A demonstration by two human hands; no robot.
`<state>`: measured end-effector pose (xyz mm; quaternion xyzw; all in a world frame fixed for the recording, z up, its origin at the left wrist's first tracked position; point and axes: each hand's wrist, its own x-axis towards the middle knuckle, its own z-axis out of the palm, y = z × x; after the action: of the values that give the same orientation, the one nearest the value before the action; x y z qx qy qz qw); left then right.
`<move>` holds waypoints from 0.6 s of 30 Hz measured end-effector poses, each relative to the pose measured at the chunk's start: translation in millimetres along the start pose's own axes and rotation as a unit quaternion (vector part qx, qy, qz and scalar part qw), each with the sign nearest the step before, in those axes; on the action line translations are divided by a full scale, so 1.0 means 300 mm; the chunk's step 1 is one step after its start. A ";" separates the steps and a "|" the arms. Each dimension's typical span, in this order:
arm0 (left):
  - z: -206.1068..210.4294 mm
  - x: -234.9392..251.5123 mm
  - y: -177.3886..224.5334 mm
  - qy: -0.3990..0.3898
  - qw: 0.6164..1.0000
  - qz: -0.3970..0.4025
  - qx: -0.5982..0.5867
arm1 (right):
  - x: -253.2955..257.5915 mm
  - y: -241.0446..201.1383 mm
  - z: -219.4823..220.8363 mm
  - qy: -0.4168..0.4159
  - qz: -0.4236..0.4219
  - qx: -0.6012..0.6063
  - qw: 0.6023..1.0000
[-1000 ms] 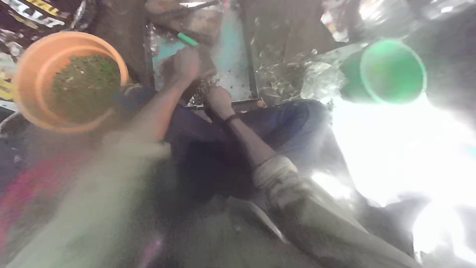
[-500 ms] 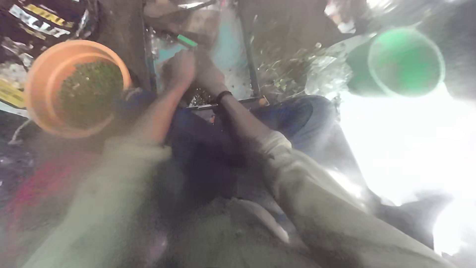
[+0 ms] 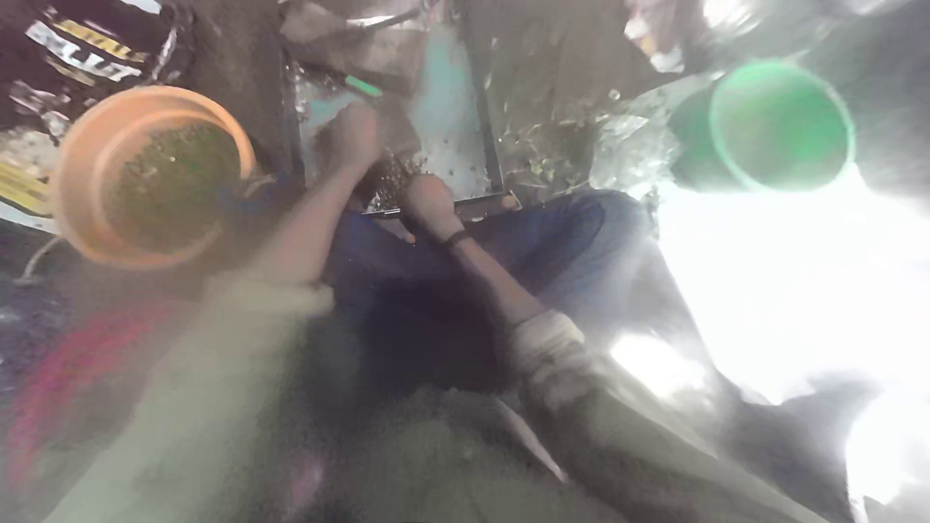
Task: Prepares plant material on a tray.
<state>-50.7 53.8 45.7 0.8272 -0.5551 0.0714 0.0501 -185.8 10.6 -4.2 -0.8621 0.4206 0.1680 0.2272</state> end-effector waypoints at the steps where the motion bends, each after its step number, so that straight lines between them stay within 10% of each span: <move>1: 0.116 0.052 -0.027 -0.034 0.997 -0.046 -0.046 | -0.007 -0.007 -0.019 0.002 0.016 0.022 1.000; 4: 0.202 0.149 -0.058 -0.173 0.971 -0.134 -0.100 | -0.013 -0.017 -0.070 0.022 0.036 0.073 0.996; 18: 0.131 0.134 -0.052 -0.198 0.961 -0.143 -0.127 | -0.043 0.011 -0.108 0.147 -0.070 0.076 0.984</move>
<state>-18.8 16.6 13.9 0.8823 -0.4345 -0.1730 0.0531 -193.0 -0.1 28.5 -0.8850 0.3996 -0.0096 0.2387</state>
